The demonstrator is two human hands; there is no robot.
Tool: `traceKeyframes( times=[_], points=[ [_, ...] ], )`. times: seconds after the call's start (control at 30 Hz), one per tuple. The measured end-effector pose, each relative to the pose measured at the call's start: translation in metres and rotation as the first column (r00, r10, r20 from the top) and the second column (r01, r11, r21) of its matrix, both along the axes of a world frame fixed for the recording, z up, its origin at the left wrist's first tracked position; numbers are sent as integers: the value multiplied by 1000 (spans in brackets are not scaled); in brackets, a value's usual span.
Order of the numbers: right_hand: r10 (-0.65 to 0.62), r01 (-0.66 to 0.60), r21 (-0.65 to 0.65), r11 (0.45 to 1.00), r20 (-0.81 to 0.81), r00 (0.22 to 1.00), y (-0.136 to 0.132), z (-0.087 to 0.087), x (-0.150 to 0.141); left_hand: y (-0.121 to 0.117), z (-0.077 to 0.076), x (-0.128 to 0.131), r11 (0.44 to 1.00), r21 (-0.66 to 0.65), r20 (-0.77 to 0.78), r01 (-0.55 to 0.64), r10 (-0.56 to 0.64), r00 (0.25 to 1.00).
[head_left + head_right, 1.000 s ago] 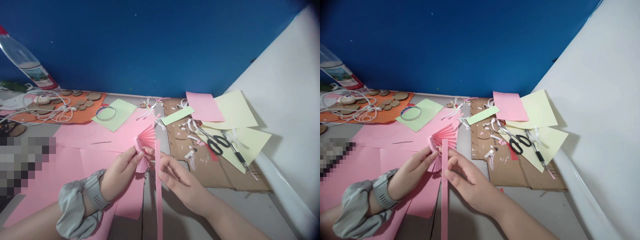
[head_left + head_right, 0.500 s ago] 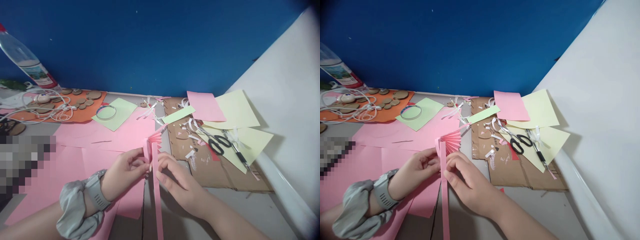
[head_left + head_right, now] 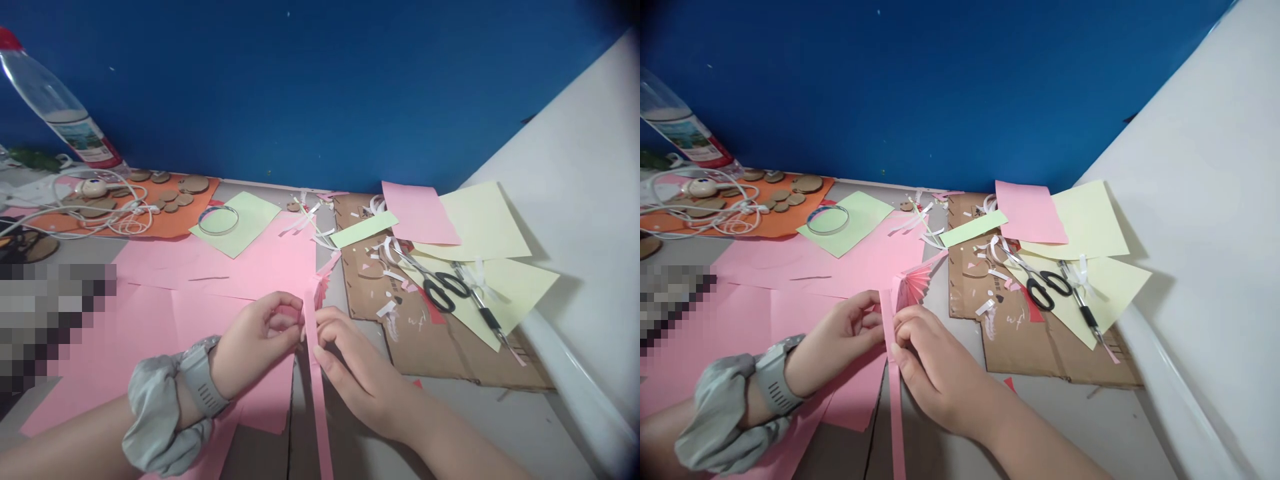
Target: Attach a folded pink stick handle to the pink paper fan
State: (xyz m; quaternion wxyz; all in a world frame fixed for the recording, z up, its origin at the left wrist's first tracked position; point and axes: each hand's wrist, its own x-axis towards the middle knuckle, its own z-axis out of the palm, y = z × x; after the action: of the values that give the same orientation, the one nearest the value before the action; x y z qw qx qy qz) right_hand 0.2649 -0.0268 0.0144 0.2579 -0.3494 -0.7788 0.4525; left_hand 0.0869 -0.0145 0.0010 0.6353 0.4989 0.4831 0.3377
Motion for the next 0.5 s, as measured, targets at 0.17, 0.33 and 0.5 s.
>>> traceKeyframes(
  times=[0.17, 0.33, 0.5],
  points=[
    [50, -52, 59, 997, 34, 998, 0, 0, 2, 2, 0, -4, 992, 29, 47, 121, -123, 991],
    [105, -116, 148, 982, 80, 991, 1, -1, 2, 5, 6, -7, 951, 239, -223, 196, -143, 964],
    [104, -112, 139, 984, 68, 992, 2, 0, 4, 5, 5, -7, 905, 358, -312, 228, -115, 943]
  ],
)
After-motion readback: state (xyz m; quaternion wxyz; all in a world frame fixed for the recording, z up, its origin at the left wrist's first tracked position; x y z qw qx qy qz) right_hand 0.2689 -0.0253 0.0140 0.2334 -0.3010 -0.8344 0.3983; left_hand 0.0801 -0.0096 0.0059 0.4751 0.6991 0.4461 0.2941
